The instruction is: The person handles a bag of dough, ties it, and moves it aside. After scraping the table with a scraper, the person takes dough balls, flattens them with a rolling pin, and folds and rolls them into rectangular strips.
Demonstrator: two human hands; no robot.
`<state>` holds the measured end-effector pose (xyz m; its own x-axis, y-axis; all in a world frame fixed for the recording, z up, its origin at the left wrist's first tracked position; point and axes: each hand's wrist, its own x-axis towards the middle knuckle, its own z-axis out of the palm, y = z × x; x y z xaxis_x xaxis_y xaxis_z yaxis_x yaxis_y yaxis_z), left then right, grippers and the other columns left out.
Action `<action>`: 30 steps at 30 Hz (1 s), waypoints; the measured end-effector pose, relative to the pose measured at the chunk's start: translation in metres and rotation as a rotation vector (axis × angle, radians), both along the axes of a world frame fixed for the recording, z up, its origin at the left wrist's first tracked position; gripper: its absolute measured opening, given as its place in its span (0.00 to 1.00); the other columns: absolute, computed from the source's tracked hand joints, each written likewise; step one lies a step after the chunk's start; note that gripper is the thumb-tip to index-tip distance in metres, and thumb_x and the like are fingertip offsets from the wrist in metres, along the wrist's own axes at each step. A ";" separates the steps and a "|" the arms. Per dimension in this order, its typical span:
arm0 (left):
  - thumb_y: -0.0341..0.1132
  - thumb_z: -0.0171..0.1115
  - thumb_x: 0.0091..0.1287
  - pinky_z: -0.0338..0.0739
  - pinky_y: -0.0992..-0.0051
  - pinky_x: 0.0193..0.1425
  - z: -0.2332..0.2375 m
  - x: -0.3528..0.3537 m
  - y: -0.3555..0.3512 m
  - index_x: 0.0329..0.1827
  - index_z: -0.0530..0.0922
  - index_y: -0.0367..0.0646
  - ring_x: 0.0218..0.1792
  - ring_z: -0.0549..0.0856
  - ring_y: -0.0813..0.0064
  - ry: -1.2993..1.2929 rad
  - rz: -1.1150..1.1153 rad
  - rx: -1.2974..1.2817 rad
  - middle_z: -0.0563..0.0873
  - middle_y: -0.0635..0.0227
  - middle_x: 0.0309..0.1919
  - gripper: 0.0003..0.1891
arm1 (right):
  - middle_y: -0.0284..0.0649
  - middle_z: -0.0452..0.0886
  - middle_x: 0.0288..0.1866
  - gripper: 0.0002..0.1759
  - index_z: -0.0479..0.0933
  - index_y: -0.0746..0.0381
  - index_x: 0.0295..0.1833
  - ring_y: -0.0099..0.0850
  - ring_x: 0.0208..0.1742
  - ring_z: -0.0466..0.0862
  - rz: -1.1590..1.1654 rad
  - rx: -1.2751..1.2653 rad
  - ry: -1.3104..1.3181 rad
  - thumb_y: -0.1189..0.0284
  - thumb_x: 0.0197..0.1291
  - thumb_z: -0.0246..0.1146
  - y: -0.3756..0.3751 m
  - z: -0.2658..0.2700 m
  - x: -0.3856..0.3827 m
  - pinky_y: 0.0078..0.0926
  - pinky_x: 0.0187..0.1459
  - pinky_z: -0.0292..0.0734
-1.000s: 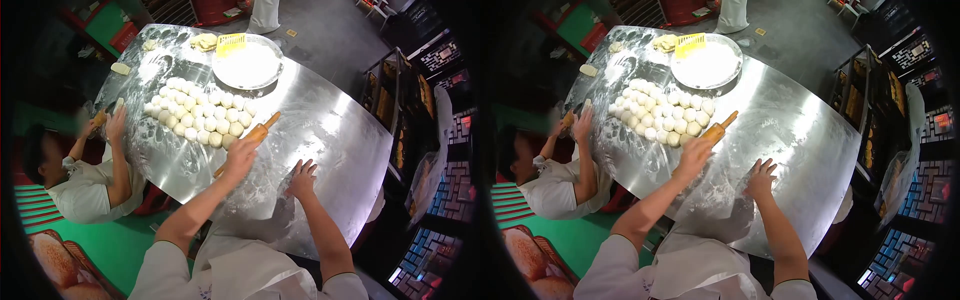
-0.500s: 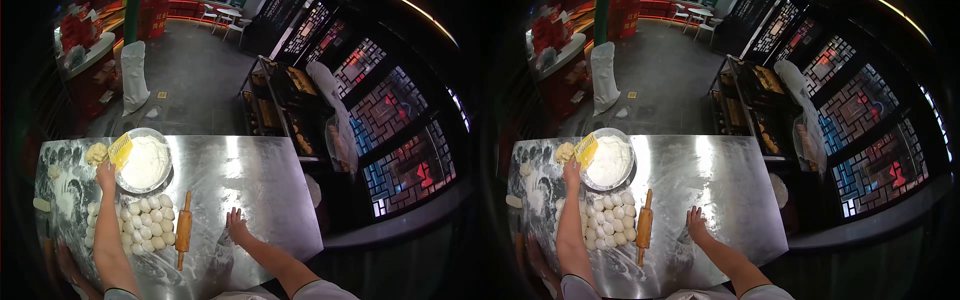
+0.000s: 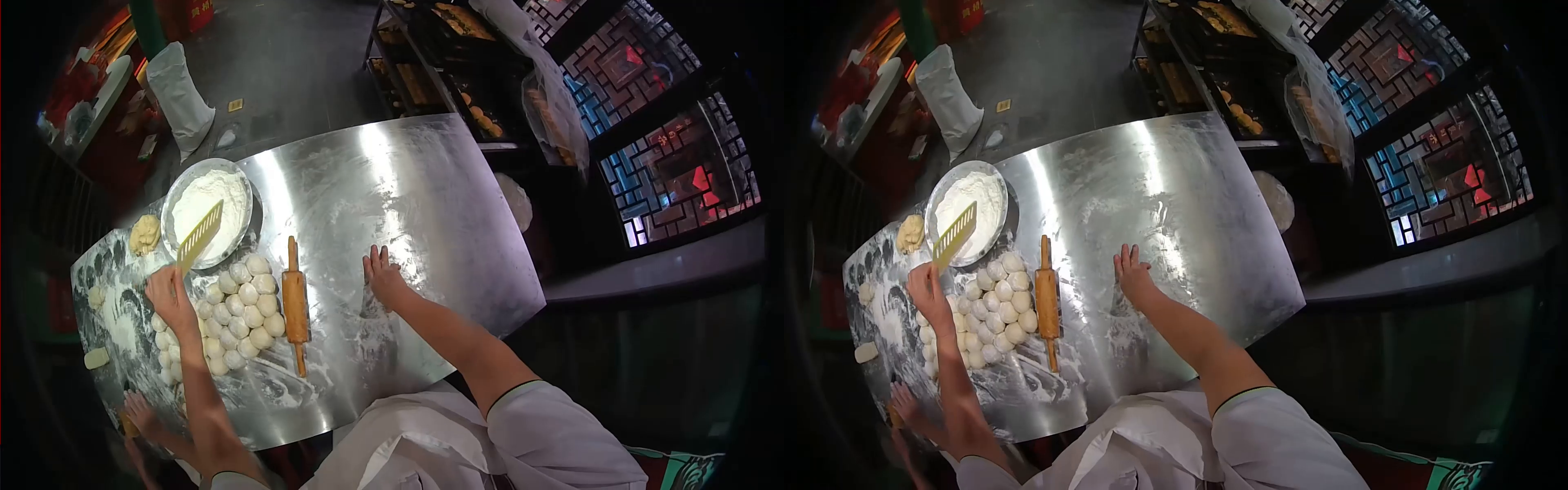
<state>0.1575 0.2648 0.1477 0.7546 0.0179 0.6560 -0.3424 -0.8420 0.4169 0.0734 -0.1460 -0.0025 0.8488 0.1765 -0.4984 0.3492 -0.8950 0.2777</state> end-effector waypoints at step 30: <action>0.41 0.70 0.58 0.76 0.58 0.38 -0.141 -0.223 -0.156 0.31 0.75 0.39 0.33 0.85 0.51 1.429 -0.125 0.277 0.84 0.53 0.26 0.15 | 0.39 0.83 0.44 0.14 0.77 0.65 0.54 0.33 0.40 0.86 -1.972 1.391 -1.017 0.76 0.64 0.63 -0.406 -0.040 -0.226 0.34 0.38 0.84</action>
